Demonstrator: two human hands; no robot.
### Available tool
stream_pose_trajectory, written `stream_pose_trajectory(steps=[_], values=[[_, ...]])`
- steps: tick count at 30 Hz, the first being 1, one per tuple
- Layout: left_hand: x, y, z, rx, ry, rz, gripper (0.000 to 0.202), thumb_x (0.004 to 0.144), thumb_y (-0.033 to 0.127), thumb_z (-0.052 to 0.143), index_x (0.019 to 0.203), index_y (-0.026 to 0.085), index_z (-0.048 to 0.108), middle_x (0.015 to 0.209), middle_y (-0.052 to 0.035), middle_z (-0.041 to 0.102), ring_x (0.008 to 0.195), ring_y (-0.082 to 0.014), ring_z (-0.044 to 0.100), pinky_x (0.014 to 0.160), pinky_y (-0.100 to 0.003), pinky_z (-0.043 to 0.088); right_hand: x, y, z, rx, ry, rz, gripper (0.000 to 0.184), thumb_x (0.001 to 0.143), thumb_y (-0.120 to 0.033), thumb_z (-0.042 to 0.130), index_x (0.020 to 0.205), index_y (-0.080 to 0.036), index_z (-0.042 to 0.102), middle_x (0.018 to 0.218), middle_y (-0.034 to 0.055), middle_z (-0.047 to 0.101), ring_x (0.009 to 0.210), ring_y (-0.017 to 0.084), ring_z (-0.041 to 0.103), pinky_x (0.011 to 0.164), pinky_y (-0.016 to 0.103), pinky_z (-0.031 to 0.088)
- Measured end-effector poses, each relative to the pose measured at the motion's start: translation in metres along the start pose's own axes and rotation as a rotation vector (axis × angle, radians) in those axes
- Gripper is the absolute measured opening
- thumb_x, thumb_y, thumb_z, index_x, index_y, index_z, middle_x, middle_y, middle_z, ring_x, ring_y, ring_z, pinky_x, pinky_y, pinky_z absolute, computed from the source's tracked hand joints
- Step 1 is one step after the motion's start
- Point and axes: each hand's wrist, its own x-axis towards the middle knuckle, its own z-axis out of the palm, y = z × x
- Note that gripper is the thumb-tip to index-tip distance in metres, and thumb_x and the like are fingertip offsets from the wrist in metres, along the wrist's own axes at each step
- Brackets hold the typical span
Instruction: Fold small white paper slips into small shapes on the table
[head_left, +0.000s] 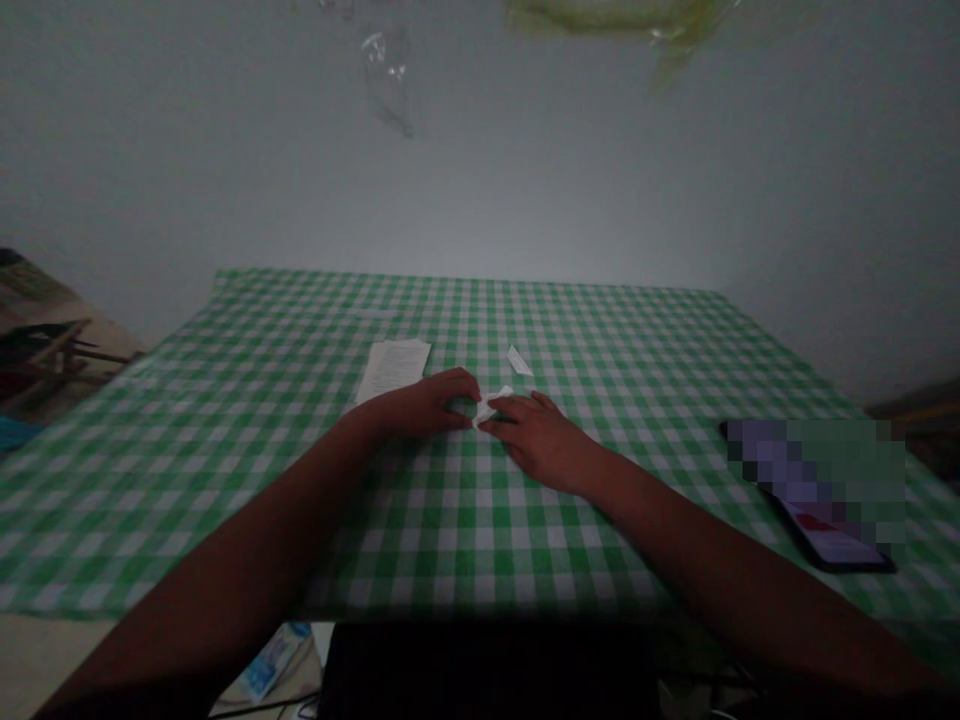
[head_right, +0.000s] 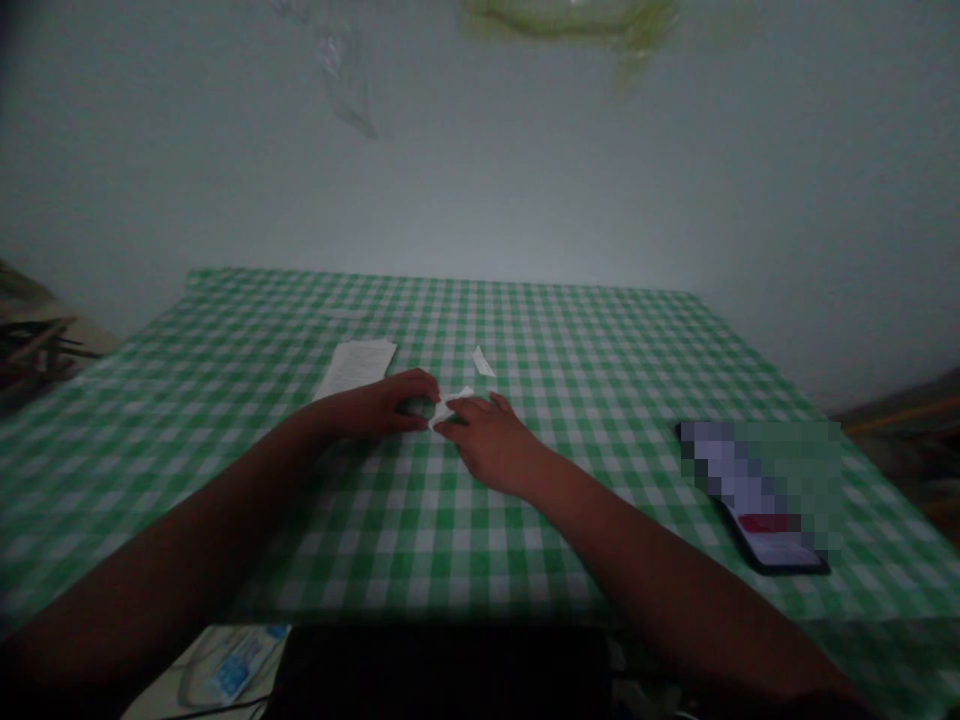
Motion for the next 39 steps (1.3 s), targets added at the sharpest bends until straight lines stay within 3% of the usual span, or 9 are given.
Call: stream_pose_trajectory(steps=[6,12,18,23,27,34,39], values=[[0.001,0.004,-0.002,0.034,-0.005,-0.021,0.032,0.082,0.015,0.055,0.114,0.021,0.056,0.123,-0.0073,0.055,0.115,-0.0199,0.054,0.104,-0.041,0.043,0.002,-0.007,0.0,-0.076,-0.009,-0.016,0.047,0.091,-0.008,0.048,0.136,-0.02,0.057,0.145,0.0188,0.048,0.135,0.033,0.045,0.111,0.065,0.027],[0.003,0.002,0.001,0.018,0.03,-0.025,0.024,0.086,0.024,0.057,0.11,0.021,0.057,0.117,-0.0063,0.056,0.11,-0.0185,0.055,0.102,-0.038,0.044,0.004,-0.013,0.001,-0.132,-0.016,0.001,0.047,0.094,-0.009,0.042,0.139,-0.018,0.054,0.144,0.0193,0.05,0.136,0.031,0.044,0.113,0.061,0.026],[0.005,0.002,0.011,0.141,0.087,-0.019,0.021,0.09,0.031,0.057,0.107,0.019,0.058,0.111,-0.0064,0.057,0.104,-0.0189,0.055,0.095,-0.036,0.045,0.001,0.006,0.001,0.025,0.01,0.032,0.05,0.092,-0.01,0.044,0.139,-0.026,0.054,0.147,0.0109,0.05,0.136,0.027,0.043,0.111,0.06,0.03],[0.005,0.006,0.013,0.206,0.085,-0.026,0.024,0.092,0.029,0.055,0.115,0.021,0.056,0.121,-0.0069,0.057,0.112,-0.0206,0.054,0.099,-0.038,0.043,0.001,0.026,0.003,0.03,0.076,0.069,0.045,0.092,-0.011,0.044,0.135,-0.019,0.057,0.143,0.0121,0.053,0.134,0.026,0.045,0.109,0.05,0.035],[0.005,0.007,0.013,0.219,0.076,-0.025,0.026,0.094,0.026,0.052,0.119,0.022,0.056,0.126,-0.0064,0.058,0.117,-0.0212,0.053,0.102,-0.04,0.041,0.0,0.022,0.004,-0.01,0.058,0.071,0.045,0.093,-0.014,0.046,0.137,-0.017,0.056,0.144,0.0129,0.052,0.134,0.028,0.044,0.11,0.05,0.035],[0.006,0.004,0.017,0.267,0.111,-0.018,0.023,0.093,0.026,0.05,0.115,0.022,0.059,0.124,-0.0064,0.06,0.116,-0.0219,0.055,0.102,-0.039,0.042,-0.004,-0.002,-0.003,-0.1,-0.031,0.066,0.049,0.095,-0.02,0.046,0.144,-0.026,0.05,0.154,0.0067,0.042,0.141,0.034,0.031,0.112,0.057,0.029],[0.003,0.012,0.014,0.265,0.099,-0.037,0.026,0.091,0.033,0.057,0.115,0.023,0.058,0.125,-0.0066,0.059,0.116,-0.0235,0.055,0.099,-0.039,0.044,-0.007,-0.004,-0.006,-0.13,-0.041,0.119,0.048,0.098,-0.028,0.044,0.146,-0.035,0.046,0.158,0.0059,0.034,0.143,0.039,0.027,0.109,0.065,0.029]])
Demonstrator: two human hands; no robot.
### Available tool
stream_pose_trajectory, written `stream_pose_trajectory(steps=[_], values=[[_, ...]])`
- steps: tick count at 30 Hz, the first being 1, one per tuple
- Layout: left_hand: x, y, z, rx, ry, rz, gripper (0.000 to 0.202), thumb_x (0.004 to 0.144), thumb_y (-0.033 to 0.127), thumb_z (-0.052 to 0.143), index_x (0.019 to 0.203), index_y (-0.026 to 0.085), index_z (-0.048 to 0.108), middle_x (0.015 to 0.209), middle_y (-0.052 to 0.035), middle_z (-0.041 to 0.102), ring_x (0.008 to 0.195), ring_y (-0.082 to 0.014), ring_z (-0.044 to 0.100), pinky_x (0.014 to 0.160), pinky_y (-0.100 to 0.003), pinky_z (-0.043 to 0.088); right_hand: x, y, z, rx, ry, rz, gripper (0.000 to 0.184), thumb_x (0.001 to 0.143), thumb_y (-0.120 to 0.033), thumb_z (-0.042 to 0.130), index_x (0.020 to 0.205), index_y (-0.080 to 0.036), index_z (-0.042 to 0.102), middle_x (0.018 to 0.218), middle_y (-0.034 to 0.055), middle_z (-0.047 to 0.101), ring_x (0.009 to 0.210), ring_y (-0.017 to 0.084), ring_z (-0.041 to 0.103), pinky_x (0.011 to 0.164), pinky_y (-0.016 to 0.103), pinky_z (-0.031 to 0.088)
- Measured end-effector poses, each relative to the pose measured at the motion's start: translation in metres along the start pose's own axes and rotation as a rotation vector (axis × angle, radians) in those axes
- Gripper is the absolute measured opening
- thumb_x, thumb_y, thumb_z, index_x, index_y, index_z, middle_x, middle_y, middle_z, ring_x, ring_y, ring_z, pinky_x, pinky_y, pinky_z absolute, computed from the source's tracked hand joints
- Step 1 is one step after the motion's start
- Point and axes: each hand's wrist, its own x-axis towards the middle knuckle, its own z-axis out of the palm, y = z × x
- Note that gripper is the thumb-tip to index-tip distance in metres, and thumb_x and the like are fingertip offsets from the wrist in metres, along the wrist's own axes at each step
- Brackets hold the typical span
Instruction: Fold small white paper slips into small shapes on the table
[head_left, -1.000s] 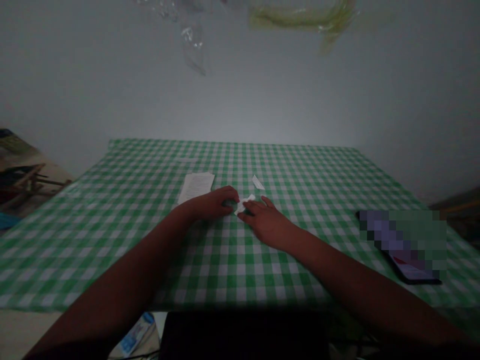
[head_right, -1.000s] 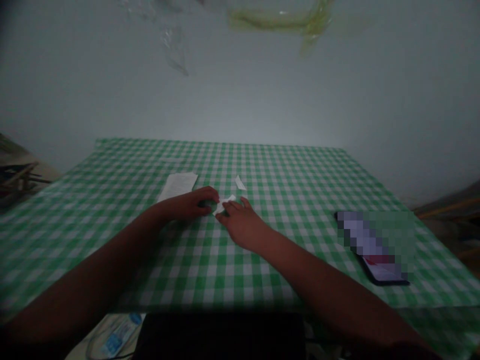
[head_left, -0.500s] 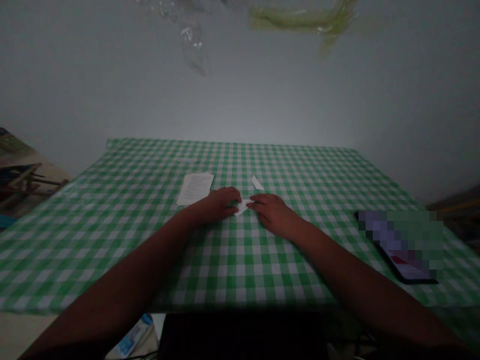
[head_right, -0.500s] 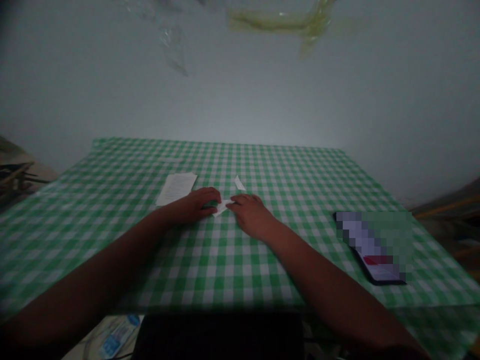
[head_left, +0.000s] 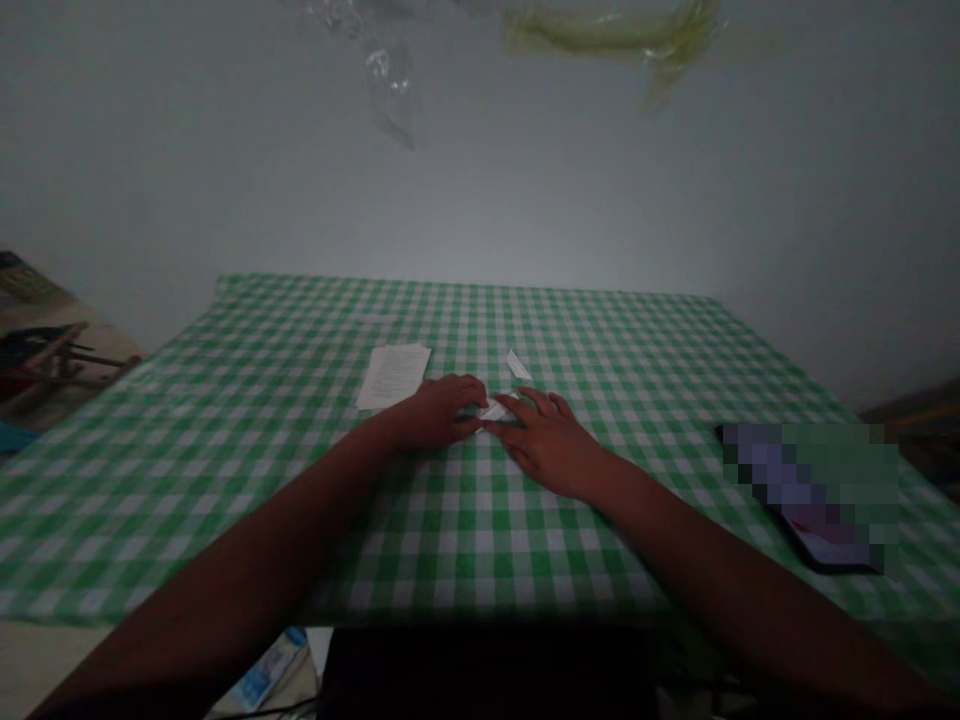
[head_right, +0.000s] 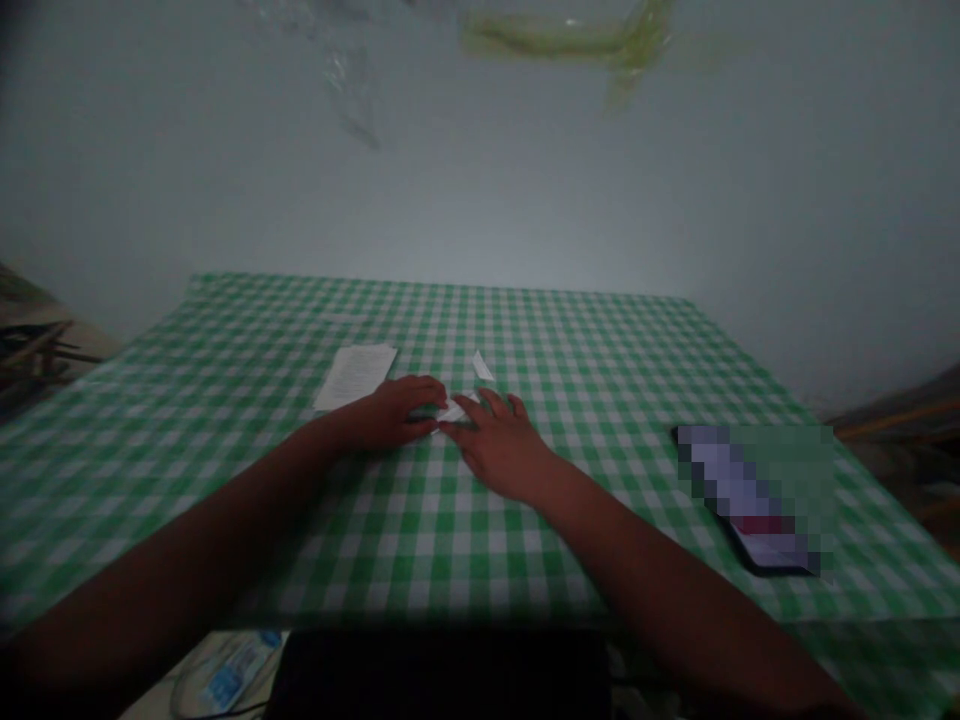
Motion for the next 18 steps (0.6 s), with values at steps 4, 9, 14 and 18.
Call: stream_pose_trajectory(steps=[4,9,14,18], values=[[0.0,0.0,-0.001,0.005,-0.025,-0.003,0.028,0.091,0.034,0.059,0.117,0.023,0.057,0.129,-0.0062,0.058,0.118,-0.0231,0.054,0.1,-0.039,0.043,-0.001,0.004,-0.001,0.01,-0.023,0.03,0.045,0.1,-0.039,0.042,0.146,-0.042,0.045,0.161,0.0042,0.029,0.146,0.04,0.022,0.108,0.067,0.029],[0.001,-0.003,0.0,0.011,-0.046,-0.015,0.029,0.09,0.033,0.06,0.117,0.024,0.057,0.131,-0.0059,0.057,0.119,-0.0231,0.053,0.1,-0.039,0.043,-0.001,0.011,-0.001,0.003,-0.034,0.102,0.044,0.1,-0.045,0.042,0.143,-0.042,0.048,0.162,0.0055,0.026,0.147,0.042,0.02,0.108,0.069,0.027],[0.001,-0.004,0.001,0.01,-0.049,-0.018,0.03,0.089,0.033,0.06,0.117,0.024,0.057,0.132,-0.0059,0.056,0.121,-0.0236,0.052,0.102,-0.04,0.041,-0.002,0.019,-0.002,-0.04,-0.058,0.208,0.043,0.101,-0.046,0.04,0.143,-0.041,0.048,0.163,0.0057,0.024,0.147,0.044,0.019,0.107,0.071,0.025],[0.002,-0.004,0.001,0.0,-0.043,-0.017,0.031,0.088,0.034,0.06,0.117,0.024,0.057,0.131,-0.0056,0.057,0.121,-0.0233,0.052,0.102,-0.041,0.041,-0.004,0.02,-0.008,-0.055,-0.079,0.244,0.043,0.101,-0.044,0.039,0.142,-0.038,0.051,0.161,0.0074,0.03,0.146,0.044,0.022,0.107,0.07,0.028]])
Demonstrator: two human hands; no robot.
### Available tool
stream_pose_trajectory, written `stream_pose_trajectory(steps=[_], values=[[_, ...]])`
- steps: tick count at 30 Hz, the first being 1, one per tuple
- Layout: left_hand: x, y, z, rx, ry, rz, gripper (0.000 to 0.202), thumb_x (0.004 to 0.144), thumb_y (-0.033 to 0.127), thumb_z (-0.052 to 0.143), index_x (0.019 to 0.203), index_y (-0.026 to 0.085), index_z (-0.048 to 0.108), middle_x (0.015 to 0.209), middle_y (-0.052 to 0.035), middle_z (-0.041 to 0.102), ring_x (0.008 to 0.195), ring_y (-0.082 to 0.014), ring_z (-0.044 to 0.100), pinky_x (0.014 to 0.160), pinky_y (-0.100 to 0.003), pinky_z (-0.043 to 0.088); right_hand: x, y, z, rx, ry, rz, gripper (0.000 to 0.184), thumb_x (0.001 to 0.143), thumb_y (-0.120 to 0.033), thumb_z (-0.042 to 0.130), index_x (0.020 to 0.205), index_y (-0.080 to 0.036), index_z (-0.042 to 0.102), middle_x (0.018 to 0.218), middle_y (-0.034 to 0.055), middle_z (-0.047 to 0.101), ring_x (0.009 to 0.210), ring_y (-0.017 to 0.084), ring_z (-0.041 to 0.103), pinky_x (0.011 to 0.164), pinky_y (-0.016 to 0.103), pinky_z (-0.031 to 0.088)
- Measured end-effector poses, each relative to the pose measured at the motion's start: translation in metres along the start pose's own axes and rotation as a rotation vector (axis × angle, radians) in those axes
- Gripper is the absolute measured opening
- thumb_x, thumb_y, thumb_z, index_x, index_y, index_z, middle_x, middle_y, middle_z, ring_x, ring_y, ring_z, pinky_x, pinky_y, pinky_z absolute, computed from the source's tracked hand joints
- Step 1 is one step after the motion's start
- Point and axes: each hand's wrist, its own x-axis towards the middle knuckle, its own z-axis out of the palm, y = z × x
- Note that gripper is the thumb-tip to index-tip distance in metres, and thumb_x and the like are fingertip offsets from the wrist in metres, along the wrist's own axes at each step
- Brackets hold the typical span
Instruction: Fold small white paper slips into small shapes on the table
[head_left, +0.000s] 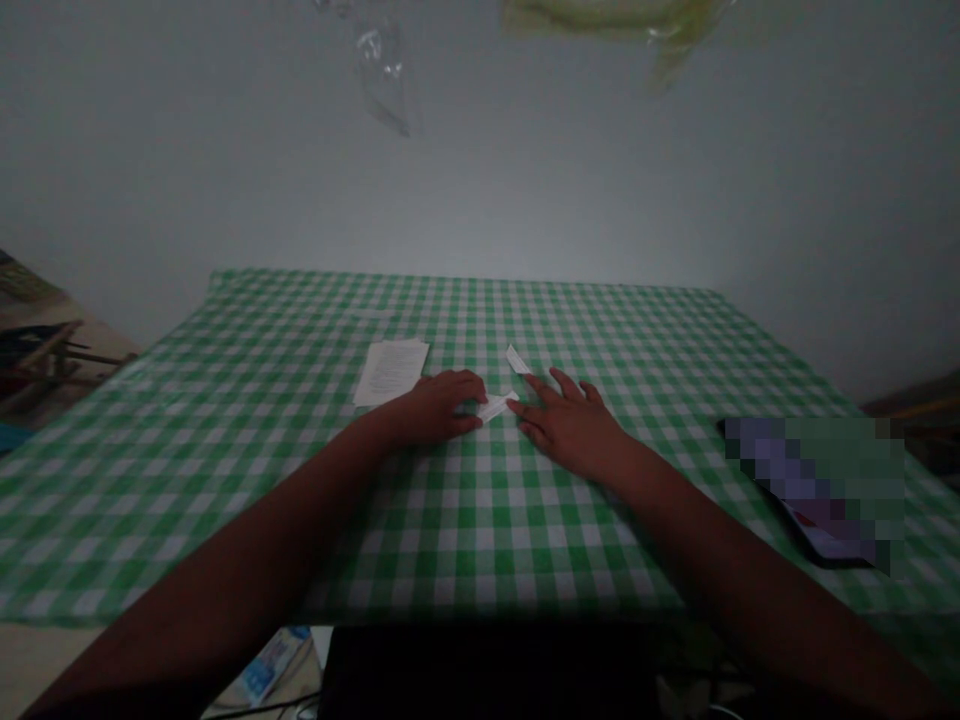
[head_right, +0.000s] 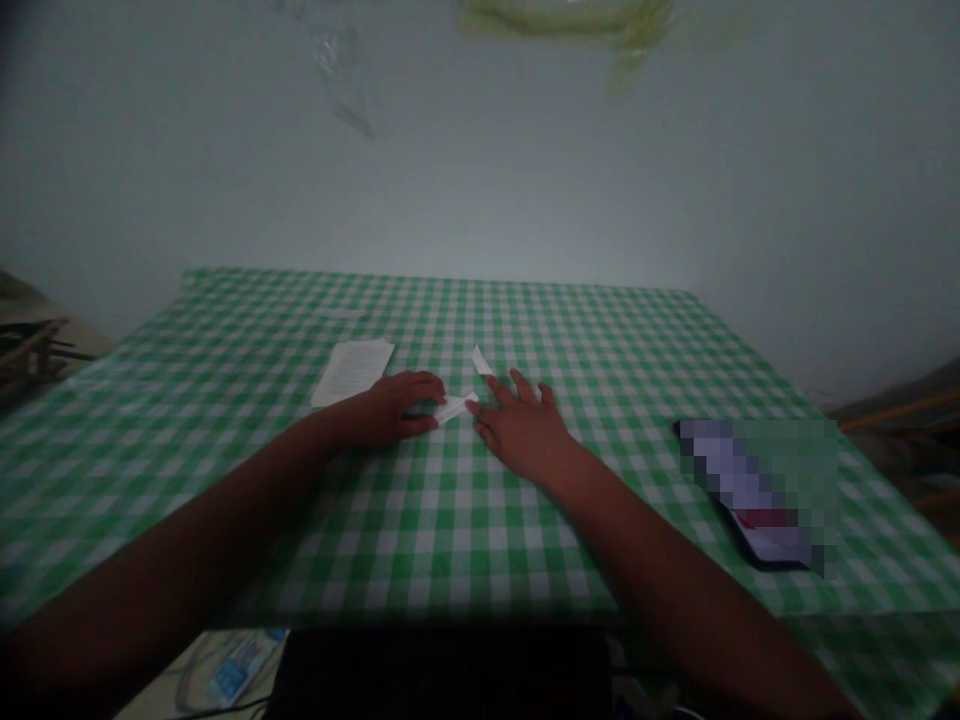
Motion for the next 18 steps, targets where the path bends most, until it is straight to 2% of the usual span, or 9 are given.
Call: stream_pose_trajectory(steps=[5,9,11,14,18], values=[[-0.001,0.002,-0.001,-0.008,0.016,0.001,0.03,0.087,0.032,0.061,0.115,0.024,0.057,0.129,-0.0053,0.057,0.12,-0.0236,0.053,0.101,-0.04,0.041,0.0,0.004,-0.006,0.006,0.005,0.051,0.041,0.101,-0.043,0.038,0.136,-0.036,0.058,0.156,0.0072,0.039,0.142,0.044,0.03,0.104,0.067,0.032],[0.0,0.006,0.0,-0.004,0.048,-0.013,0.028,0.087,0.032,0.06,0.114,0.025,0.058,0.125,-0.0047,0.059,0.117,-0.0235,0.053,0.099,-0.04,0.042,0.004,0.003,-0.01,0.023,0.086,0.046,0.038,0.101,-0.038,0.038,0.121,-0.027,0.069,0.149,0.0068,0.048,0.135,0.037,0.04,0.104,0.058,0.037],[0.001,0.009,0.002,0.008,0.062,-0.035,0.024,0.09,0.034,0.058,0.111,0.024,0.059,0.122,-0.0049,0.06,0.115,-0.0235,0.054,0.097,-0.039,0.043,0.005,0.0,-0.011,0.04,0.139,0.05,0.038,0.101,-0.035,0.038,0.118,-0.024,0.07,0.145,0.0081,0.053,0.129,0.033,0.045,0.102,0.053,0.039],[0.006,0.013,0.008,0.045,0.09,-0.107,0.018,0.092,0.036,0.055,0.104,0.023,0.061,0.119,-0.0048,0.061,0.113,-0.0238,0.054,0.093,-0.04,0.043,0.005,-0.007,-0.009,0.072,0.166,0.001,0.038,0.1,-0.032,0.041,0.13,-0.024,0.063,0.147,0.0092,0.05,0.128,0.031,0.045,0.102,0.05,0.04],[0.01,0.016,0.013,0.064,0.121,-0.185,0.018,0.089,0.037,0.059,0.101,0.023,0.061,0.119,-0.0043,0.061,0.114,-0.0248,0.054,0.091,-0.042,0.043,0.004,-0.016,0.0,0.084,0.088,-0.113,0.041,0.099,-0.033,0.044,0.137,-0.03,0.056,0.155,0.0065,0.04,0.135,0.033,0.038,0.104,0.053,0.037]])
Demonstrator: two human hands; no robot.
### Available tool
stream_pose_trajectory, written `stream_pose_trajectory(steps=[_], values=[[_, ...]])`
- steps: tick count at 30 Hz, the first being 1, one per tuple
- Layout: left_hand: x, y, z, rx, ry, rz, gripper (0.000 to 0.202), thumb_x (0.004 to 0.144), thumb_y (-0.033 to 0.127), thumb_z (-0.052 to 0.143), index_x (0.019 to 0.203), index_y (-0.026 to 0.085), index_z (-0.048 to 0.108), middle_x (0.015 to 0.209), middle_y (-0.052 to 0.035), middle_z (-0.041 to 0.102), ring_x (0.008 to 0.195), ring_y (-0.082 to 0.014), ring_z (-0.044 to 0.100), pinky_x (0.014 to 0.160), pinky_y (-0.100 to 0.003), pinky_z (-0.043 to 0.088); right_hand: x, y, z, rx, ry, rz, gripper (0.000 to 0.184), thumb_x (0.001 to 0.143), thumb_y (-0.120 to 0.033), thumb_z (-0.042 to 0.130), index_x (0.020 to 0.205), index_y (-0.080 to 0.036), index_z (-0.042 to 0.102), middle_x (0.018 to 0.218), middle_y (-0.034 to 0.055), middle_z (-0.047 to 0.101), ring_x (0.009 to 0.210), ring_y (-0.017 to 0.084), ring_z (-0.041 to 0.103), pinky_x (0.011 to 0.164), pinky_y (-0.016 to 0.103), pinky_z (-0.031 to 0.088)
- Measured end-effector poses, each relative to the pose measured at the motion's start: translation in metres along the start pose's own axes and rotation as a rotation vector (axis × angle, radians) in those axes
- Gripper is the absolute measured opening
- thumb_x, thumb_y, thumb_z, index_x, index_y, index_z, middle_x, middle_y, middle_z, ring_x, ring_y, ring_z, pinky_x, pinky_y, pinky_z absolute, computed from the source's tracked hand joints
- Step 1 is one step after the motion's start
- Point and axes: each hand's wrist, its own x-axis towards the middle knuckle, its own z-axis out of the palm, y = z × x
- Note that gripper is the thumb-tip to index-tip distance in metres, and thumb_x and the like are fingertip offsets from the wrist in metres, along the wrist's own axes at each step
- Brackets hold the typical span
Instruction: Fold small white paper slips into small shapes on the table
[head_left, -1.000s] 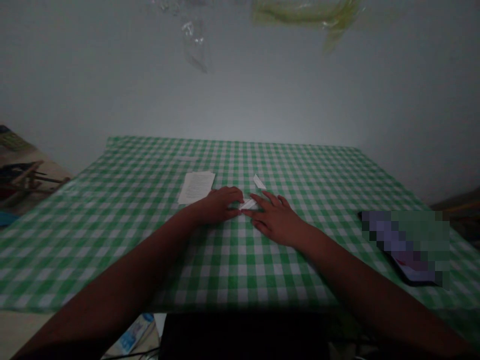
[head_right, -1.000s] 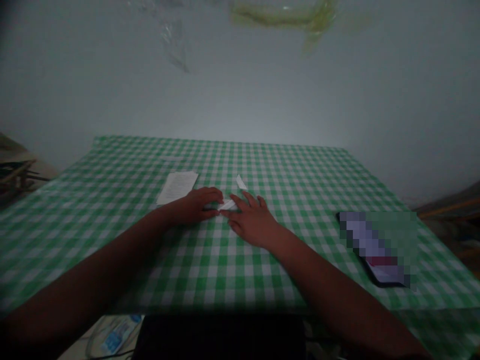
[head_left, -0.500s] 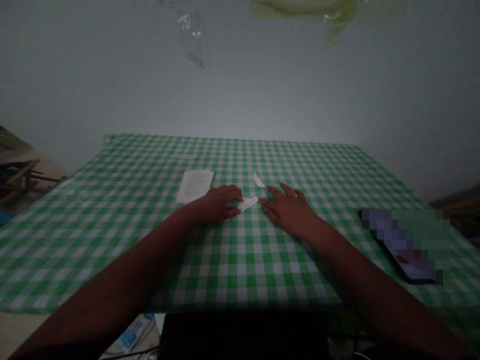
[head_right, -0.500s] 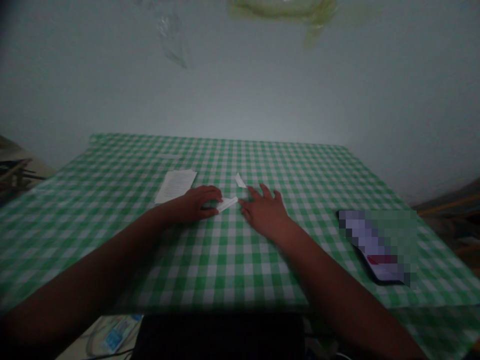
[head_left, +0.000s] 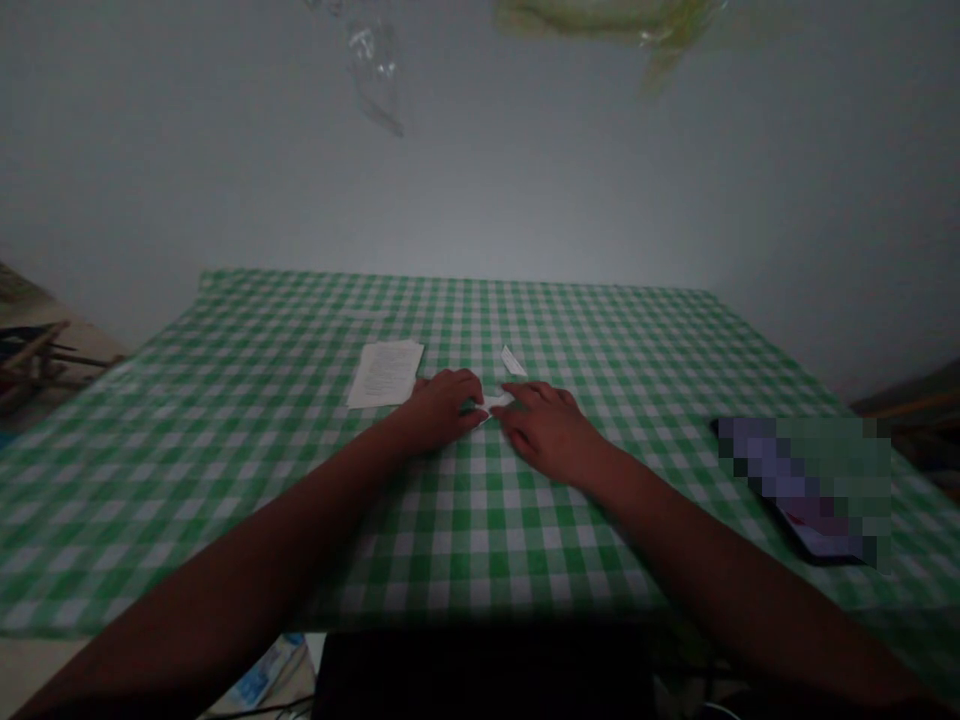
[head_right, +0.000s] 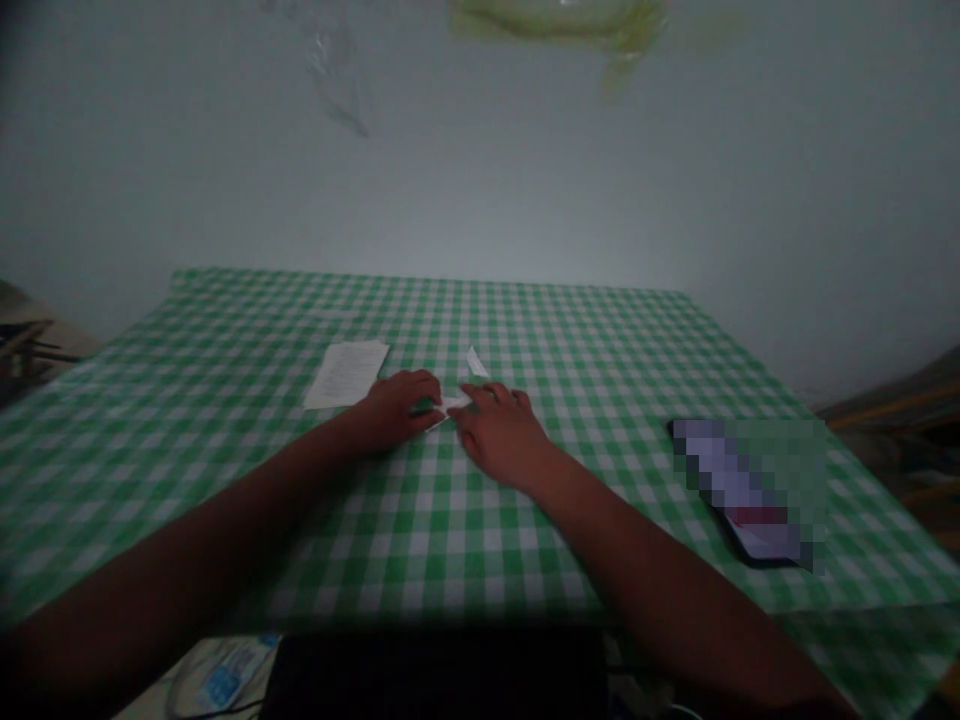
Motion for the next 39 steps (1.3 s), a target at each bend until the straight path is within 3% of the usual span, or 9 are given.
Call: stream_pose_trajectory(steps=[7,12,19,25,33,39], values=[[-0.001,0.001,-0.003,-0.047,-0.039,-0.024,0.024,0.084,0.04,0.066,0.101,0.023,0.061,0.124,-0.005,0.06,0.117,-0.0275,0.052,0.094,-0.045,0.043,-0.001,0.004,-0.001,-0.046,-0.034,0.119,0.041,0.099,-0.036,0.042,0.135,-0.032,0.059,0.152,0.0101,0.043,0.137,0.039,0.035,0.101,0.062,0.036],[-0.001,-0.005,-0.007,-0.104,-0.055,0.05,0.02,0.088,0.036,0.06,0.104,0.023,0.062,0.122,-0.0048,0.06,0.117,-0.0238,0.053,0.098,-0.042,0.042,0.0,0.011,-0.005,-0.041,-0.02,0.193,0.039,0.097,-0.035,0.043,0.132,-0.032,0.062,0.149,0.0108,0.046,0.135,0.04,0.036,0.098,0.062,0.037],[0.0,-0.01,-0.002,-0.084,-0.04,0.05,0.021,0.087,0.033,0.062,0.106,0.023,0.061,0.123,-0.0044,0.059,0.118,-0.023,0.053,0.1,-0.042,0.042,0.005,-0.002,0.001,-0.02,0.06,0.085,0.03,0.095,-0.03,0.05,0.115,-0.026,0.071,0.152,0.0063,0.044,0.136,0.036,0.034,0.104,0.059,0.032],[-0.001,-0.006,-0.002,-0.075,-0.024,0.033,0.018,0.087,0.031,0.061,0.103,0.023,0.062,0.12,-0.0046,0.061,0.115,-0.0232,0.053,0.097,-0.041,0.042,0.004,-0.016,0.004,0.06,0.063,-0.026,0.033,0.095,-0.028,0.049,0.122,-0.027,0.068,0.149,0.0037,0.048,0.133,0.03,0.038,0.102,0.05,0.036],[-0.002,-0.005,-0.007,-0.079,-0.054,0.053,0.023,0.086,0.032,0.062,0.107,0.023,0.06,0.124,-0.0048,0.059,0.116,-0.0244,0.052,0.098,-0.042,0.042,0.007,-0.003,-0.003,-0.009,0.047,0.161,0.03,0.096,-0.036,0.048,0.111,-0.03,0.073,0.143,0.0079,0.052,0.129,0.036,0.04,0.096,0.058,0.036],[-0.002,-0.005,-0.009,-0.088,-0.073,0.05,0.025,0.083,0.031,0.065,0.106,0.023,0.06,0.123,-0.0044,0.059,0.116,-0.0249,0.052,0.098,-0.043,0.04,0.009,0.005,-0.002,-0.037,0.082,0.237,0.034,0.098,-0.037,0.042,0.103,-0.027,0.075,0.139,0.0088,0.056,0.124,0.036,0.043,0.091,0.054,0.038]])
